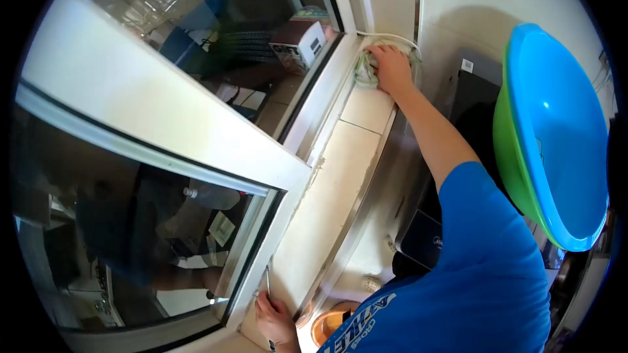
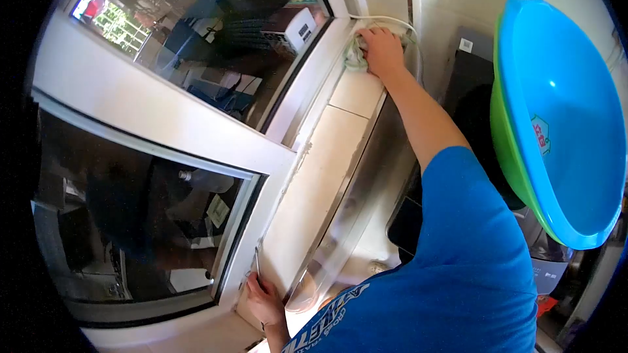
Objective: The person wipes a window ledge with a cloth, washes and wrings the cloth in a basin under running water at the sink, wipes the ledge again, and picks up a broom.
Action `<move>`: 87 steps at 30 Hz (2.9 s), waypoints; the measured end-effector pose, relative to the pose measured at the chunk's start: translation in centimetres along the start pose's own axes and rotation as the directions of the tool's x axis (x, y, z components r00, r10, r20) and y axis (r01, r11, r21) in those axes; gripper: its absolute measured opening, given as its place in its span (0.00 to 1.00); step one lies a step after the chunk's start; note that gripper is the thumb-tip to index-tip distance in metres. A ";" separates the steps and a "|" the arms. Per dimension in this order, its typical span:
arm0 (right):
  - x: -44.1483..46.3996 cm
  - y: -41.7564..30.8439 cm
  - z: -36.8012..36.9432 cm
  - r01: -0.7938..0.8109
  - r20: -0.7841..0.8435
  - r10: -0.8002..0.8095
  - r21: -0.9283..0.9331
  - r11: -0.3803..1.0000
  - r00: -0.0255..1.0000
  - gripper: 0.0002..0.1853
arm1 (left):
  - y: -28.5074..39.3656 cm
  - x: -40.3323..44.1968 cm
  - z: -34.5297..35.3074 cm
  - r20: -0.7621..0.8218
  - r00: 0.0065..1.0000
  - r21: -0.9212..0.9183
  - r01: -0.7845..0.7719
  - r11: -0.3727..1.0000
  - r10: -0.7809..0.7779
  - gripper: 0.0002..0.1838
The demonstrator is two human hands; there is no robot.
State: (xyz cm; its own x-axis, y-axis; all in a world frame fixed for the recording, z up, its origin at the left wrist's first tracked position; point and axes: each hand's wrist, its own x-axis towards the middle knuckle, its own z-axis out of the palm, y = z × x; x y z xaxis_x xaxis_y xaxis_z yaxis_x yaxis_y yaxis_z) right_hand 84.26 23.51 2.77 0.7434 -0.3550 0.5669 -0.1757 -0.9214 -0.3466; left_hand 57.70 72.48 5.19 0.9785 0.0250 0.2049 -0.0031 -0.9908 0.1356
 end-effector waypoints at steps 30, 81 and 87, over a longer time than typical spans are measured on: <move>3.1 -13.7 3.0 -0.137 -0.349 0.397 0.579 0.803 0.849 0.24 | 0.3 -0.2 -0.5 -0.033 0.999 0.017 -0.006 1.000 0.006 0.11; -18.7 -24.2 -9.2 0.462 -0.221 -0.432 0.651 0.603 0.874 0.19 | -1.4 -4.4 -3.1 -0.230 0.973 -0.574 -0.131 0.808 -0.005 0.13; -22.9 -29.9 -11.0 0.408 -0.129 -0.468 0.717 0.564 0.874 0.21 | -2.7 -9.5 -7.8 -0.144 0.963 -0.840 0.001 0.542 -0.226 0.07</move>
State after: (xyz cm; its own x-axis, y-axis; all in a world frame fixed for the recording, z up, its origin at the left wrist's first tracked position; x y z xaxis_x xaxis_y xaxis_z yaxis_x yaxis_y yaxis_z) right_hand 65.40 57.45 8.40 0.6486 0.1006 0.7544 0.6674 -0.5517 -0.5002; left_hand 46.84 75.99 10.41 0.9137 0.2668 0.3067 -0.1741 -0.4249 0.8883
